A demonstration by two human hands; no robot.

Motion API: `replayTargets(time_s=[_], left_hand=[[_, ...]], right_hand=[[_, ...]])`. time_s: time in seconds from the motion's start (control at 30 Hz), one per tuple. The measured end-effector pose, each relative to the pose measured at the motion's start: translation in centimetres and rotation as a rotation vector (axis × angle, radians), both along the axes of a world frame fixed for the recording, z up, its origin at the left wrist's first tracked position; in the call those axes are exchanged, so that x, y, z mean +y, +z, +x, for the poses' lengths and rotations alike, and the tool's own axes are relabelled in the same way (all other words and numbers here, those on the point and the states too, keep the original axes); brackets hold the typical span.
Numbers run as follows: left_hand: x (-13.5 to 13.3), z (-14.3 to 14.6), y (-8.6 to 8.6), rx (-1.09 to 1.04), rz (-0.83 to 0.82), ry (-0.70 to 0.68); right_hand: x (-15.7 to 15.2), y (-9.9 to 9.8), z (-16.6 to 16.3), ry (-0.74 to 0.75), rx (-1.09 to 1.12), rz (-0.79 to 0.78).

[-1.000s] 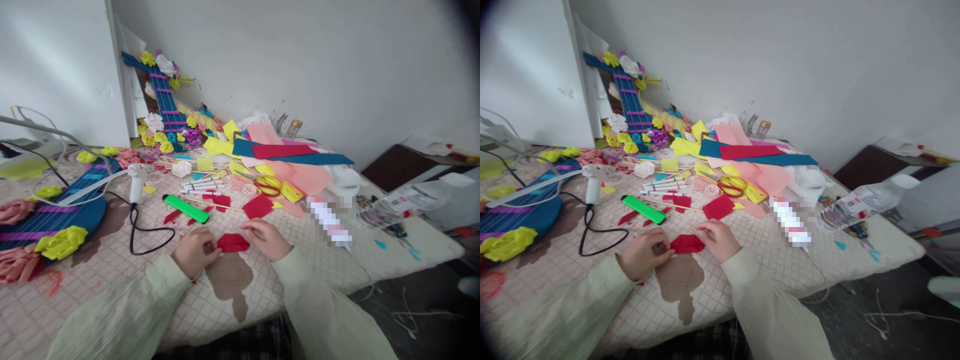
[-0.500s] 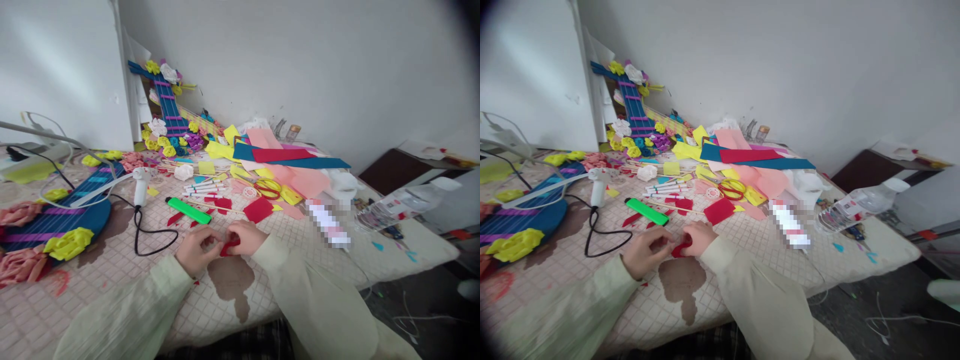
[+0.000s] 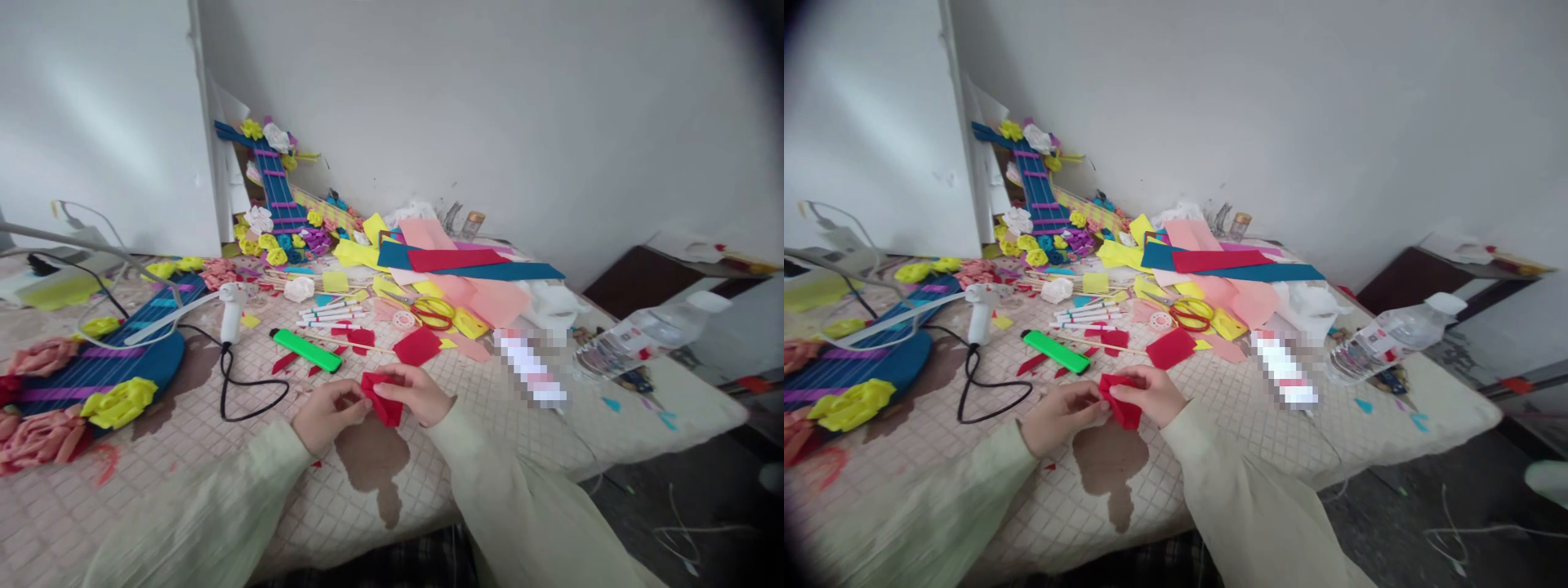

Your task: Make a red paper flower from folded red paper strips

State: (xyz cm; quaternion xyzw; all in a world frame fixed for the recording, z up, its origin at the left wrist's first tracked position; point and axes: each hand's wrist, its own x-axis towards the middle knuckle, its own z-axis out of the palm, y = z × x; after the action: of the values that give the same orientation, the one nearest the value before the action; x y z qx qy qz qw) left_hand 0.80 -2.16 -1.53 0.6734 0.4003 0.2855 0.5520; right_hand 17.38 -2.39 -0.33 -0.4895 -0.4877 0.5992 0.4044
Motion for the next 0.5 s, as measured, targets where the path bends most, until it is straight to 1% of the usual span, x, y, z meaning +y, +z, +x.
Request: replayTargets(time_s=[0.13,0.2,0.27,0.33,0.43,0.5], left_hand=[[-0.1,0.1,0.6,0.002,-0.003,-0.023],[-0.1,0.3,0.9,-0.034,-0.021,-0.034],[0.0,0.7,1.0,-0.092,-0.067,-0.044],[0.2,1.2,1.1,-0.139,-0.142,-0.034],[0.3,1.8,1.4,-0.220,-0.317,0.040],[0.2,2.0,1.5,-0.266,-0.421,0.062]], right_hand=[[-0.2,0.6,0.1,0.008,-0.133,0.117],[-0.1,0.7,0.2,-0.025,-0.163,0.150],[0.0,0.6,0.3,-0.091,-0.129,0.137],[-0.1,0.4,0.4,-0.153,-0.079,0.110],[-0.2,0.1,0.8,-0.213,-0.034,0.082],[-0.4,-0.2,1.1,-0.285,-0.019,0.073]])
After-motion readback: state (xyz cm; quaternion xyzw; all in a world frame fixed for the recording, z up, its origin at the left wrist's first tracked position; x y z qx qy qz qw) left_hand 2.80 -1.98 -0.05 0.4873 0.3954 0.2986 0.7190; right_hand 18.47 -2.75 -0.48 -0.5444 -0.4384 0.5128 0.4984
